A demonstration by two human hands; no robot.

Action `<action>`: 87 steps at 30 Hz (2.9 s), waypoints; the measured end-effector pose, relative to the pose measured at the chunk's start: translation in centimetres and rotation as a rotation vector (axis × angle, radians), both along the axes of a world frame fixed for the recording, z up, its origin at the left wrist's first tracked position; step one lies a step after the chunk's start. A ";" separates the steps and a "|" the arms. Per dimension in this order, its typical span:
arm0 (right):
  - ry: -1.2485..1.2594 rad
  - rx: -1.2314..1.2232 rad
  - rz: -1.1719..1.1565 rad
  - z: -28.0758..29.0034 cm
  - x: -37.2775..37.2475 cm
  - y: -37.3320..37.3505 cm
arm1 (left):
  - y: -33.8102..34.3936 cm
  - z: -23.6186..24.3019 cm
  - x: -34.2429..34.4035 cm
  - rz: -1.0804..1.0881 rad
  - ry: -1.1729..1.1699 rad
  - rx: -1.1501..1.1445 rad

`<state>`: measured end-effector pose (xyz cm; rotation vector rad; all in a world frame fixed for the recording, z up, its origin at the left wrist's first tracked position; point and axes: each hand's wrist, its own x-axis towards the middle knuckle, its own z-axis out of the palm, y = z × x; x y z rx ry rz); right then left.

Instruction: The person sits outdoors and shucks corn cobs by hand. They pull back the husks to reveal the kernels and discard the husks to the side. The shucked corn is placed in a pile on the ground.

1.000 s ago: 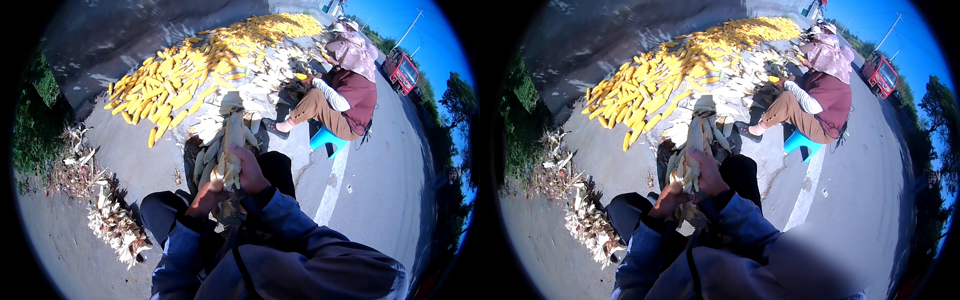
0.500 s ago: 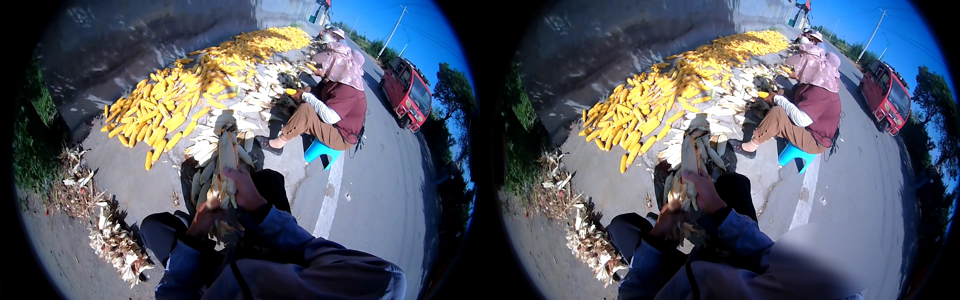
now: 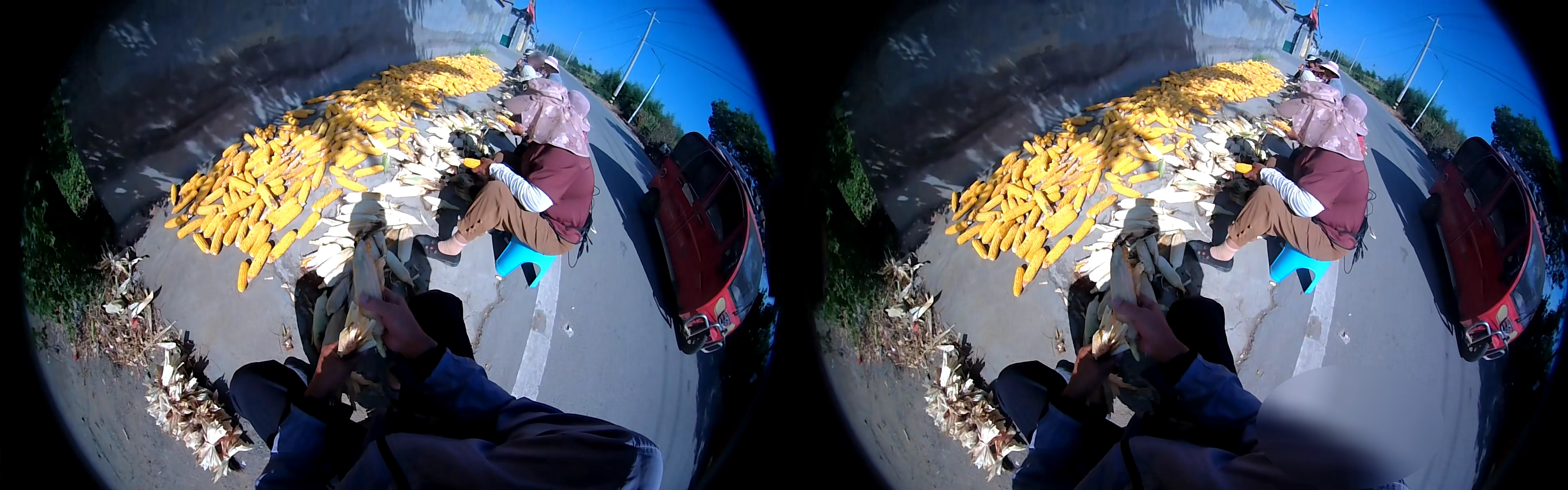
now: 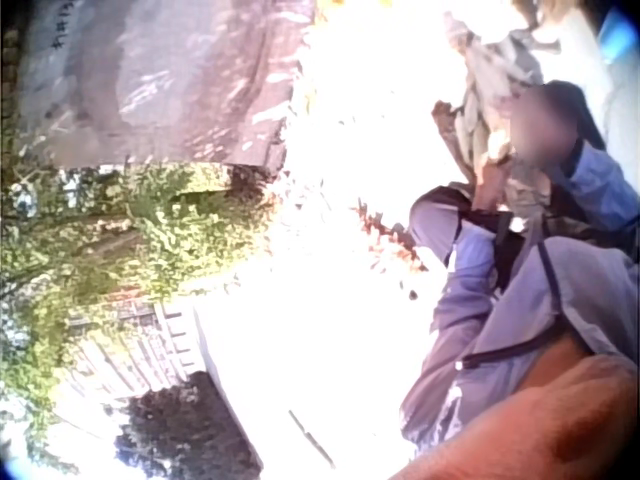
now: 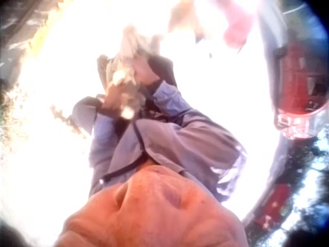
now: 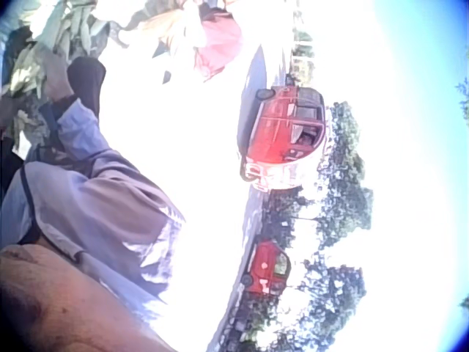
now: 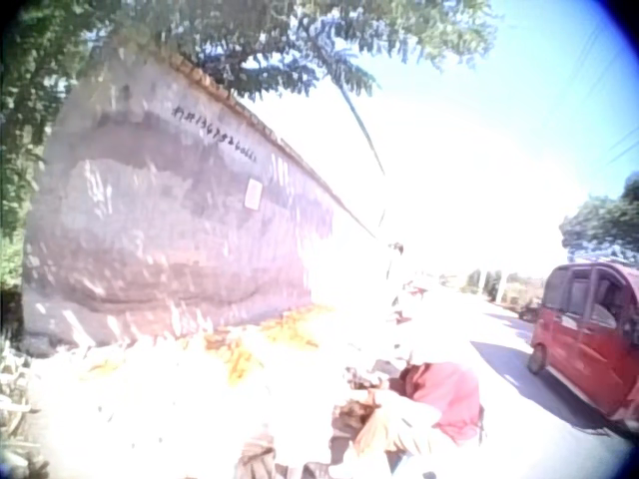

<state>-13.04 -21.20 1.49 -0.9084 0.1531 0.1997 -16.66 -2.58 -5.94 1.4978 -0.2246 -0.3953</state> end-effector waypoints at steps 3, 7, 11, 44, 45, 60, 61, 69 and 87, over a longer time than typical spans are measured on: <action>0.039 0.011 -0.066 -0.6 -0.2 -0.2 | -0.4 -0.7 0.0 0.008 -0.043 0.016; -0.031 -0.035 -0.005 1.3 -1.1 0.3 | -0.2 -0.6 -0.1 -0.021 -0.009 0.050; 0.044 0.132 0.019 -0.9 -1.0 -0.2 | -0.4 1.6 -0.5 -0.068 -0.091 0.107; 0.004 -0.752 -0.226 -3.0 1.2 -1.0 | -0.8 3.1 -0.7 -0.243 0.059 -0.002; -0.023 -0.825 -0.261 -3.0 1.3 -1.4 | -0.5 3.2 -0.8 -0.248 0.053 0.049; 0.119 -0.210 -0.042 -0.9 -0.6 -3.4 | 0.1 3.4 1.2 0.215 0.362 -0.527; 0.107 -0.161 0.000 -1.1 -1.0 -3.0 | 0.3 2.9 1.4 0.225 0.388 -0.552; 0.008 -0.086 0.199 1.3 -1.8 -0.7 | -0.1 3.5 1.4 0.035 0.348 -0.481; 0.078 -0.266 0.205 0.0 -3.7 -0.2 | 1.3 -0.3 2.5 0.384 0.390 -0.506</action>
